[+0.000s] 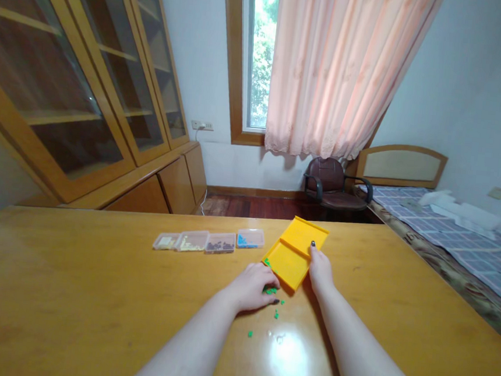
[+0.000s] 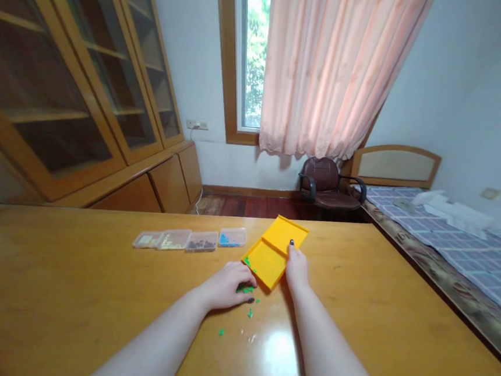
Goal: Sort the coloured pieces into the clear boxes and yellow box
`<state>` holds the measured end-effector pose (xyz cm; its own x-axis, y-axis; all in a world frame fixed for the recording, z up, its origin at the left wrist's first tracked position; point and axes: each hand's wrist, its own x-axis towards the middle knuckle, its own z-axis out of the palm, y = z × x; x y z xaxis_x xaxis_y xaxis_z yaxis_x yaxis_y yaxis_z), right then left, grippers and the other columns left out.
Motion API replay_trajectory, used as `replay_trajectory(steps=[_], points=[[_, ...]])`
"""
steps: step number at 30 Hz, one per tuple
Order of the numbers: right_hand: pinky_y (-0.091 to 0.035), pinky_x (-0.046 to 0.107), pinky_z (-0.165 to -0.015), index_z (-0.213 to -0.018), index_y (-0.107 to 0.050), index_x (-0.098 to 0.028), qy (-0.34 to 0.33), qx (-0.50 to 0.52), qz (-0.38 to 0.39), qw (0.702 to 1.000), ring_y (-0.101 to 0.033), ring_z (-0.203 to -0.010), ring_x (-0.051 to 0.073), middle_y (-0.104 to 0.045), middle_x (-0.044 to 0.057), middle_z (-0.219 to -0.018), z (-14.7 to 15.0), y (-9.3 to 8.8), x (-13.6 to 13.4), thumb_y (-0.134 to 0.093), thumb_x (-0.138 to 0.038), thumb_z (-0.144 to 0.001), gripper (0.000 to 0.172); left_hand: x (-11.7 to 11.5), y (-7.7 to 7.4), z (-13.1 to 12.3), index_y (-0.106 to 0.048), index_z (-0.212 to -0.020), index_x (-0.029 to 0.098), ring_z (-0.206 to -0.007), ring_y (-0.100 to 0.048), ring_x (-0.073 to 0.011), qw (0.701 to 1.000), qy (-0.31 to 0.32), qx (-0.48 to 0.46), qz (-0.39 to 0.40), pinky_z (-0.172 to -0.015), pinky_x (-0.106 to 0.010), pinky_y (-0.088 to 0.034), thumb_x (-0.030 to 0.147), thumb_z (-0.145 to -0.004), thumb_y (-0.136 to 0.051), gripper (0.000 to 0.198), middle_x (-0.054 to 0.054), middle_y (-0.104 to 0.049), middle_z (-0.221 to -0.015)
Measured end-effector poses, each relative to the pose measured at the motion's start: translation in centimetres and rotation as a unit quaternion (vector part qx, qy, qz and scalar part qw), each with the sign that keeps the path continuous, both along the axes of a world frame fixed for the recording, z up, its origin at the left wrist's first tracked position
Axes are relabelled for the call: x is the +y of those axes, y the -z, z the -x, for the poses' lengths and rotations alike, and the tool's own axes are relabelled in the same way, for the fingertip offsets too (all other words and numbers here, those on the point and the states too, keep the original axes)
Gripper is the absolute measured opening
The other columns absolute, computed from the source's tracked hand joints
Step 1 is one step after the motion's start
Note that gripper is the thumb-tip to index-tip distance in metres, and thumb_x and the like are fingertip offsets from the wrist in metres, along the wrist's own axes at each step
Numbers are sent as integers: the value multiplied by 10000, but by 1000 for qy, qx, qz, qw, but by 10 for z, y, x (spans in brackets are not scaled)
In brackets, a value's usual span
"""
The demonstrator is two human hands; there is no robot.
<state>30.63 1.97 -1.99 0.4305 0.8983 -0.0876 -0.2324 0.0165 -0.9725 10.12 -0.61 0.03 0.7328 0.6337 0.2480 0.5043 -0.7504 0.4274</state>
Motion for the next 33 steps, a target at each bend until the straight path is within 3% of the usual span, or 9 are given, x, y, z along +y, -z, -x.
replay_trajectory(steps=[12,19,27,33], points=[[-494,274,-587,-776,-632,-128,8,-18,5,1000,-642,-727,224,-698,80,-788,-2,6,2,-570,-507,-662,401,1,4,-4,-614,-788,223,-813,-542,-153,999,-46,4,-13,-758,-275,-388,235,-720,-594,71,3,-635,-821],[-502,283,-599,-775,-633,-125,8,-1,4,1000,-646,-721,230,-698,92,-784,0,0,0,-579,-492,-656,390,-1,3,-5,-618,-794,220,-814,-541,-165,998,-55,17,-38,-763,-294,-389,181,-751,-512,121,-16,-630,-814],[-513,307,-610,-779,-635,-131,-8,9,5,1000,-650,-727,243,-699,97,-795,2,-1,-1,-590,-462,-651,359,0,4,-6,-598,-787,216,-805,-536,-167,997,-56,29,-44,-739,-287,-388,258,-736,-576,70,-17,-619,-805],[-517,306,-616,-767,-634,-143,-6,2,11,1000,-649,-754,248,-698,95,-807,3,-3,-2,-582,-459,-662,337,1,4,-6,-605,-774,212,-796,-538,-157,997,-42,34,-54,-736,-278,-385,241,-782,-518,92,-19,-620,-785]])
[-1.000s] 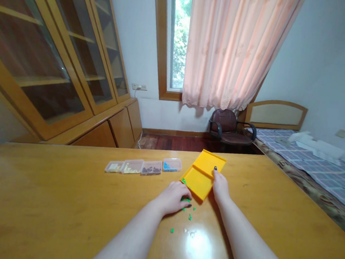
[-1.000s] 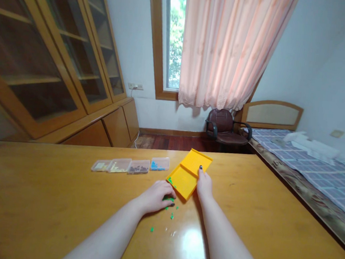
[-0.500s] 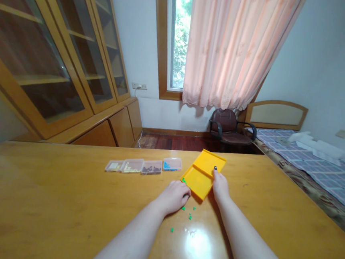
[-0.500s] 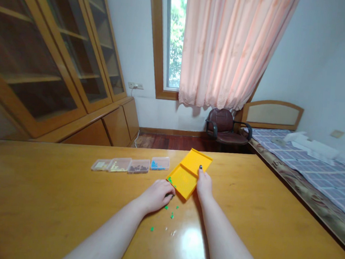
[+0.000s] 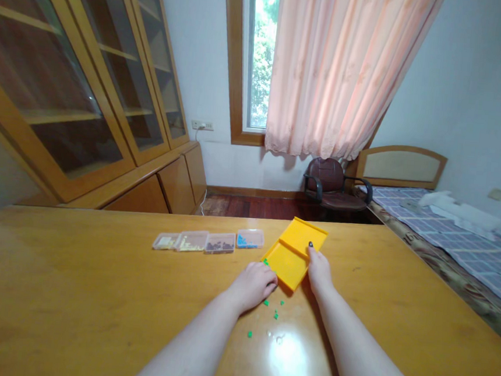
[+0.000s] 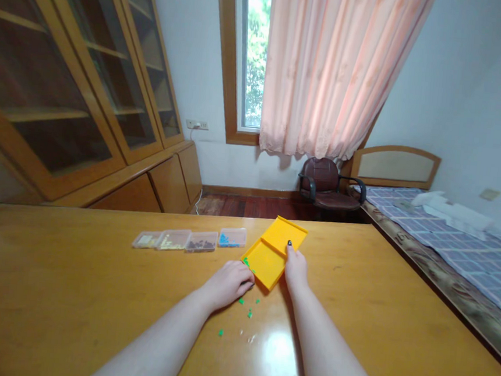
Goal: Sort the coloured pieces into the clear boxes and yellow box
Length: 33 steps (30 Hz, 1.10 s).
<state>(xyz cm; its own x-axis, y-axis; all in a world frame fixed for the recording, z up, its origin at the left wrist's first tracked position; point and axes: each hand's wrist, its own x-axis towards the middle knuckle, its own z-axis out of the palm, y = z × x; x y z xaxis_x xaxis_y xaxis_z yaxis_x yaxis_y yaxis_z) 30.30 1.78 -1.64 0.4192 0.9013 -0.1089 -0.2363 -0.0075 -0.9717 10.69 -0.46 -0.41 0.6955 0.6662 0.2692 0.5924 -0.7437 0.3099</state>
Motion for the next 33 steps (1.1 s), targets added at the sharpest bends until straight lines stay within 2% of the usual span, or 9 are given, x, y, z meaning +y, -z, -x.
replay_trajectory(steps=[5,10,14,16,18,20,26,33], points=[[-519,309,-612,-744,-627,-136,2,5,-1,1000,-648,-731,247,-696,95,-775,1,-4,-2,-589,-448,-654,328,-1,-4,0,-592,-812,202,-799,-535,-155,998,-11,-54,-15,-743,-282,-386,264,-817,-481,128,-27,-624,-815],[-518,310,-605,-733,-622,-142,4,7,-2,1000,-650,-723,244,-696,94,-775,3,-8,-3,-587,-435,-656,305,-2,-9,2,-584,-837,199,-797,-538,-152,992,-59,-107,-22,-751,-287,-398,284,-842,-444,164,-24,-621,-823],[-526,320,-631,-767,-622,-145,-10,30,-3,999,-651,-762,252,-695,99,-822,4,-5,-2,-582,-424,-669,298,2,-6,4,-591,-878,199,-830,-547,-162,987,-93,-126,-20,-781,-308,-406,284,-844,-442,175,-34,-628,-854],[-528,329,-648,-778,-626,-139,-16,38,-7,999,-651,-771,259,-695,104,-826,4,-3,-1,-587,-433,-665,317,3,-3,4,-574,-978,208,-899,-542,-172,989,-88,-120,-12,-835,-331,-396,272,-821,-483,192,-35,-629,-949],[-528,332,-653,-786,-629,-137,-19,38,-12,999,-651,-768,259,-696,102,-824,4,-3,-1,-591,-443,-660,333,4,-1,3,-527,-1089,222,-978,-521,-177,991,-68,-113,-7,-911,-357,-359,267,-793,-527,299,-33,-608,-1050],[-527,322,-640,-781,-630,-136,-12,30,-10,999,-652,-761,254,-698,97,-817,4,-5,-2,-591,-450,-656,340,2,-1,2,-496,-1134,231,-1023,-499,-173,993,-55,-108,-6,-964,-371,-314,266,-788,-534,350,-28,-591,-1098],[-511,285,-597,-752,-630,-132,14,19,1,1000,-651,-727,235,-700,90,-790,5,-12,-5,-582,-440,-659,325,-2,-5,2,-571,-1008,229,-957,-511,-161,997,-39,-73,10,-924,-349,-337,257,-794,-512,223,-18,-622,-990],[-507,299,-602,-732,-629,-128,14,0,10,1000,-645,-722,241,-696,96,-760,5,-16,-8,-577,-452,-657,337,2,1,2,-602,-993,252,-948,-501,-168,998,-30,-53,17,-913,-350,-328,279,-791,-526,217,-15,-619,-982]])
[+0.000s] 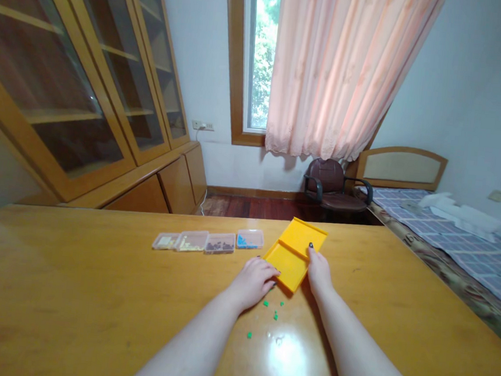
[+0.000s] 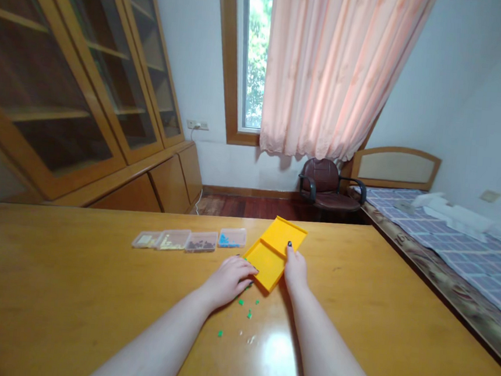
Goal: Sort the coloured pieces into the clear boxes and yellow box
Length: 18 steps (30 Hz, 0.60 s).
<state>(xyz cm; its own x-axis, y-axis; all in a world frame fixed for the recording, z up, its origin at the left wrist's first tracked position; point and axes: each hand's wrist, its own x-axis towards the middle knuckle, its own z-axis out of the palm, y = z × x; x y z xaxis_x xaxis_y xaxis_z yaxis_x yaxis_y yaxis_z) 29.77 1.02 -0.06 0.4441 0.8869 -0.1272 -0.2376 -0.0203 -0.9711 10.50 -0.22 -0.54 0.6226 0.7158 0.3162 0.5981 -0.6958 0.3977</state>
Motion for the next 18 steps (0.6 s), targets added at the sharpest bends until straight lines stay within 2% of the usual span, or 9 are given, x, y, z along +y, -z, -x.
replay_trajectory(steps=[5,11,14,18], points=[[-505,303,-608,-729,-626,-134,-4,-5,5,1000,-644,-737,246,-696,99,-780,2,-4,-1,-580,-463,-648,341,1,-2,-1,-616,-936,242,-928,-505,-171,1000,-11,11,9,-880,-339,-348,297,-779,-549,180,-16,-622,-940],[-499,302,-609,-748,-623,-129,-16,-16,-9,1000,-640,-720,242,-693,102,-775,0,6,3,-584,-520,-620,413,-3,-3,0,-518,-1136,252,-1077,-448,-180,1000,-14,0,-5,-977,-358,-291,334,-775,-549,371,-38,-539,-1161],[-496,306,-597,-762,-622,-120,-20,-21,-12,999,-637,-716,243,-690,103,-764,-2,11,5,-585,-555,-603,464,-1,0,1,-552,-1092,254,-1062,-463,-180,1000,-17,9,-1,-994,-376,-270,336,-784,-535,319,-33,-565,-1122],[-497,302,-600,-765,-623,-124,-25,-27,-14,999,-639,-725,241,-691,106,-781,-2,11,5,-571,-555,-620,458,1,2,1,-579,-1027,245,-1001,-491,-168,1000,-22,7,3,-961,-361,-310,310,-787,-532,253,-21,-595,-1048]])
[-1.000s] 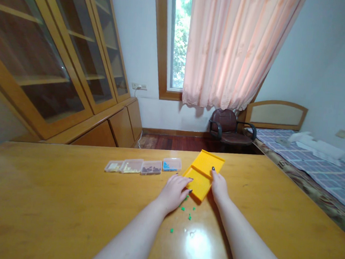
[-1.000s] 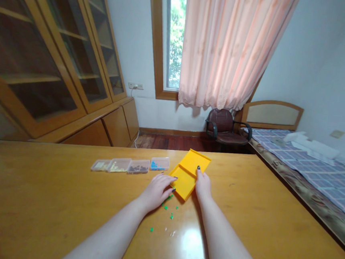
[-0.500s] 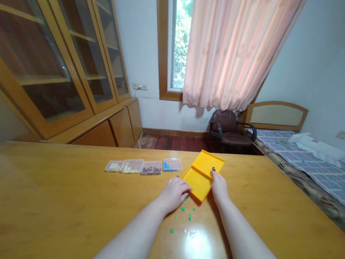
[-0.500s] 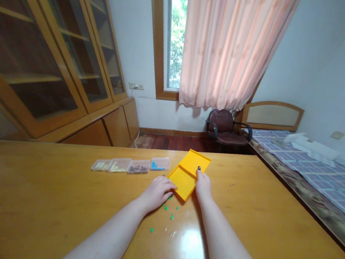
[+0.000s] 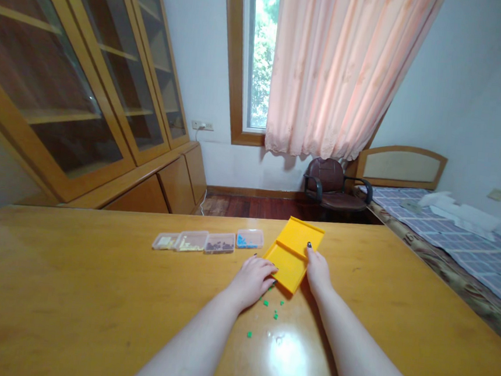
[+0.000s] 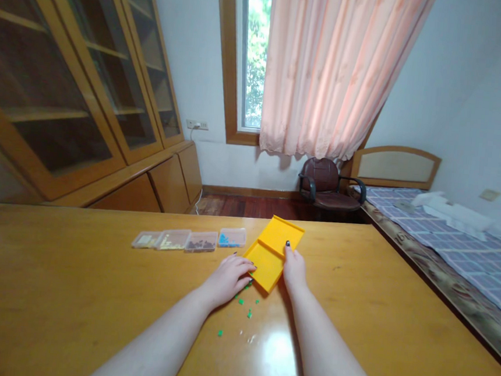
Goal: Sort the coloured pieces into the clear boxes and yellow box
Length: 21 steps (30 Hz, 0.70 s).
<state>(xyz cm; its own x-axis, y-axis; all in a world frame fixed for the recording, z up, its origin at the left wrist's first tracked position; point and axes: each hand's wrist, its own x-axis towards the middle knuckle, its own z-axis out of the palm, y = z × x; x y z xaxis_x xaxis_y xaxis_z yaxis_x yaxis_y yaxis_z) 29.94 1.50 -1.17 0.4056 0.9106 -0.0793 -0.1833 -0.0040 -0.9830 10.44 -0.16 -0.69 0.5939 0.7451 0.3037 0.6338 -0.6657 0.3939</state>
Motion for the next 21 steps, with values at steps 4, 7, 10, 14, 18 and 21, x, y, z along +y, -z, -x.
replay_trajectory(steps=[4,7,10,14,18,21], points=[[-502,302,-613,-743,-620,-140,-3,11,-8,1000,-642,-733,240,-693,102,-799,0,-1,0,-565,-505,-646,382,0,-3,1,-577,-1027,230,-1038,-476,-181,999,-39,-9,-11,-945,-357,-331,303,-788,-519,257,-40,-565,-1101],[-502,307,-625,-730,-623,-137,-1,3,-5,1000,-641,-749,244,-692,101,-796,-3,4,2,-571,-493,-649,369,-1,-10,5,-557,-1065,225,-1067,-465,-186,996,-93,-4,-17,-947,-353,-334,269,-803,-476,278,-49,-544,-1141],[-497,303,-637,-758,-631,-139,-5,-1,-8,1000,-639,-772,243,-693,94,-823,-7,12,5,-563,-506,-656,386,-5,-27,13,-524,-1117,223,-1108,-453,-198,990,-134,40,-1,-958,-359,-325,256,-802,-453,325,-60,-532,-1175],[-492,295,-628,-784,-629,-140,-8,7,-14,1000,-638,-774,240,-692,89,-834,-8,17,8,-558,-510,-662,397,-24,-49,24,-356,-1294,149,-1223,-355,-280,966,-177,152,112,-1009,-426,-269,417,-723,-528,654,-138,-389,-1336],[-483,284,-590,-735,-619,-136,8,5,-3,1000,-636,-728,234,-691,88,-784,-6,12,6,-554,-520,-658,397,-59,-39,34,-219,-1355,57,-1312,-86,-333,931,-138,243,236,-1064,-451,-151,574,-502,-643,1084,-213,-100,-1423],[-477,277,-588,-713,-619,-134,8,9,2,1000,-635,-715,231,-691,90,-765,-4,6,4,-558,-530,-647,406,-79,-16,37,-156,-1372,52,-1305,13,-339,929,-134,257,230,-1058,-511,-75,622,-496,-610,1139,-209,-30,-1421]])
